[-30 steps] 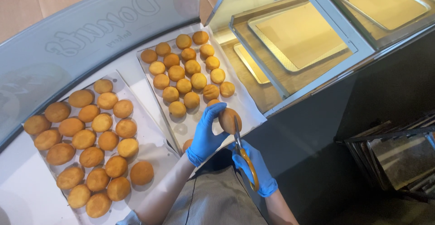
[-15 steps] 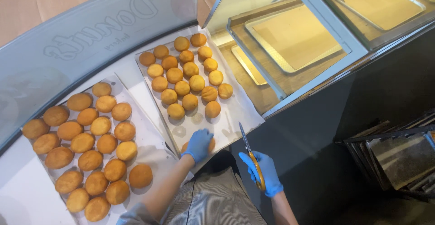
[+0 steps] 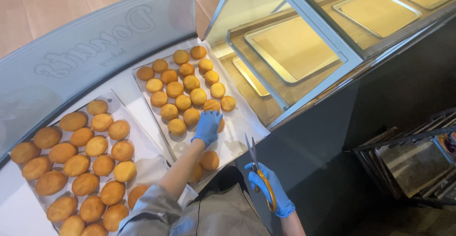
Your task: Cutting open donuts using scissors to prepare them for filling.
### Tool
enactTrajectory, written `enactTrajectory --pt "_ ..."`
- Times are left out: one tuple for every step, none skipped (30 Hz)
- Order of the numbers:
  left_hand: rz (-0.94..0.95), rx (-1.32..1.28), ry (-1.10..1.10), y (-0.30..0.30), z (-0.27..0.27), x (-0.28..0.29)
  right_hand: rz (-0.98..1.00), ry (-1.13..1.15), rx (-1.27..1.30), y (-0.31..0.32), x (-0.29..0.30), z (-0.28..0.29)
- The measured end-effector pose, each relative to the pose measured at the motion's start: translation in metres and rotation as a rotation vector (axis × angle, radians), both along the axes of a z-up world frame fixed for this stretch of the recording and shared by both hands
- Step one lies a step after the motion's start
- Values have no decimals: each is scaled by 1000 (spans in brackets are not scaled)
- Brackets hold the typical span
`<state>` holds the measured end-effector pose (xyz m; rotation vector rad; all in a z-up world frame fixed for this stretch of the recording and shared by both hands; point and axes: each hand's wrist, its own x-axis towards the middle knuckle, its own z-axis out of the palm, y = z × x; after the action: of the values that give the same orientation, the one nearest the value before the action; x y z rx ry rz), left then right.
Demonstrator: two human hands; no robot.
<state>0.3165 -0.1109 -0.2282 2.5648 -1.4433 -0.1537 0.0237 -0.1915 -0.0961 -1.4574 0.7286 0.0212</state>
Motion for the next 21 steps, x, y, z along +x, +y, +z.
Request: enactTrajectory --pt "-4 2 2 1 9 -7 -4 2 2 -1 -2 -2" --pt "-28 -417 203 2 18 -14 28 -38 10 -1 -4 -5" --pt "-48 -837 404 4 27 -20 63 -77 18 -3 -5 -7" --pt "-48 -836 407 5 47 -28 62 -75 19 -2 -3 -4" --pt "-19 -952 548 5 68 -36 54 -78 32 -2 0 -2" --pt "10 -1067 690 6 89 -43 46 -81 45 -2 2 1" --pt "13 -1066 696 8 102 -47 45 -75 46 -2 3 3" --pt "-47 -1130 691 11 115 -50 50 -58 56 -2 4 5" --pt "-109 -1195 682 13 129 -52 56 -44 63 -3 6 6" --pt "-108 -1198 683 16 136 -55 57 -42 61 0 7 16" --pt "-116 -1165 594 19 143 -56 74 -56 36 1 10 25" --pt "-124 -1131 506 21 150 -57 92 -70 10 3 13 34" --pt "-124 -1133 505 22 152 -58 92 -70 8 2 13 32" --pt "-158 -1123 469 23 153 -58 96 -70 1 1 13 30" --pt "-193 -1109 435 24 155 -60 96 -69 -3 1 13 28" --pt "-195 -1109 437 26 154 -64 93 -69 -4 1 14 27" --pt "-196 -1080 438 26 154 -68 79 -80 5 0 16 26" --pt "-196 -1052 439 26 154 -71 65 -92 14 -1 17 25" --pt "-203 -1053 441 27 158 -79 59 -93 12 -1 18 23" --pt "-217 -1042 450 28 161 -87 47 -105 10 -2 19 22" --pt "-231 -1032 461 29 164 -96 34 -116 8 -2 19 20"
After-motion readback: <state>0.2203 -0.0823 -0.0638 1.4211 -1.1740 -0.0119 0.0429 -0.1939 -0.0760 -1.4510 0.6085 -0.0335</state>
